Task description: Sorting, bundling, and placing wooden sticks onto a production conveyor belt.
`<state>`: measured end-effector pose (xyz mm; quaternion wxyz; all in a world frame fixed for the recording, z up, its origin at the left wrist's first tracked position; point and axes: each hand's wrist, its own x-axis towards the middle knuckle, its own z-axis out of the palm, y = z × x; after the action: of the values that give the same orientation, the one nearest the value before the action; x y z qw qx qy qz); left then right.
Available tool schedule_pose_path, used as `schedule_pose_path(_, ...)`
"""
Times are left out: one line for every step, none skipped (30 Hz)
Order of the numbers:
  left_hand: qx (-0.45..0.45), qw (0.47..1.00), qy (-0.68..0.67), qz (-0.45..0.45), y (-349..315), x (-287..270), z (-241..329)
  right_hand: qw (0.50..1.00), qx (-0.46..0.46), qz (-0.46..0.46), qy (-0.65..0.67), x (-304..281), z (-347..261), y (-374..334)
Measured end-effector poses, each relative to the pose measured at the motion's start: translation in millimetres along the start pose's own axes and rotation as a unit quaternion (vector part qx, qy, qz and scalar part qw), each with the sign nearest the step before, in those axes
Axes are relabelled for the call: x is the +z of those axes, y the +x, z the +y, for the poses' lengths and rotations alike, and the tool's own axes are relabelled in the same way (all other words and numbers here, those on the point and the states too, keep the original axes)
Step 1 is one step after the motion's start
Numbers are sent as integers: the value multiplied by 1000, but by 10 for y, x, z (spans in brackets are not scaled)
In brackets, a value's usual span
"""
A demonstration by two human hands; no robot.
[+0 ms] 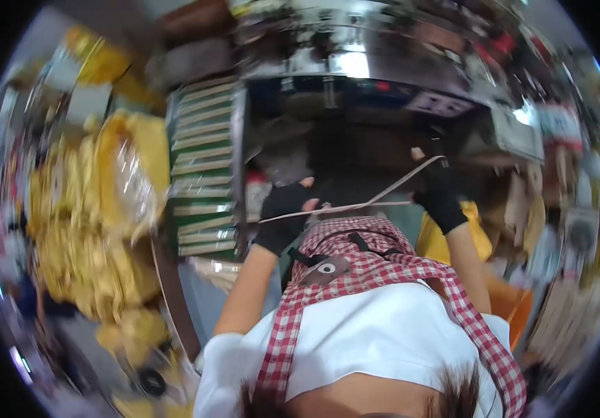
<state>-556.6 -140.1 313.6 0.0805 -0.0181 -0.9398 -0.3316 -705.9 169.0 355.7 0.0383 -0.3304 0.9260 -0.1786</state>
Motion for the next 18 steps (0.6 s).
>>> schedule_pose_path(-4,1000,20,-5,98,95,47,998,26,-36,49,-28,85,-186)
schedule_pose_path(18,998,49,-30,216,218,63,990,41,-90,98,-43,196,-415)
schedule_pose_path(12,999,37,-29,342,364,179,973,56,-149,166,-16,407,-653)
schedule_pose_path(-15,998,37,-50,459,553,251,965,88,-183,166,-133,420,-863)
schedule_pose_path(36,997,58,-43,620,723,384,942,90,-221,235,-355,446,-1020)
schedule_pose_path(71,996,41,-26,758,928,481,920,63,-232,308,-431,556,-1245)
schedule_pose_path(103,994,18,-9,948,1217,614,863,81,-236,439,-466,672,-1538)
schedule_pose_path(148,988,5,-37,1134,1502,859,800,69,-219,555,-558,768,-1768)
schedule_pose_path(154,986,20,-58,1286,1776,1135,725,43,-196,659,-670,862,-2023)
schedule_pose_path(163,983,37,-79,1457,2037,1437,588,64,-111,799,-651,913,-2360)
schedule_pose_path(206,972,29,-108,1586,2323,1804,422,63,-17,904,-586,928,-2671)
schedule_pose_path(202,970,14,-137,1652,2574,2186,565,86,80,816,-703,1017,-2880)
schedule_pose_path(198,966,-3,-167,1730,2830,2556,726,150,265,617,-784,1127,-3101)
schedule_pose_path(232,957,-26,-172,1760,3138,2759,501,77,347,789,-934,1210,-3332)
schedule_pose_path(264,943,-35,-200,1791,3394,3102,238,-21,407,882,-1119,1290,-3567)
schedule_pose_path(312,922,-80,-217,1732,3593,3446,209,6,517,830,-1096,1435,-3871)
schedule_pose_path(349,901,-120,-227,1679,3779,3681,173,33,607,775,-914,1603,-4168)
schedule_pose_path(418,879,-78,-215,1696,4032,3823,112,42,676,727,-795,1656,-4415)
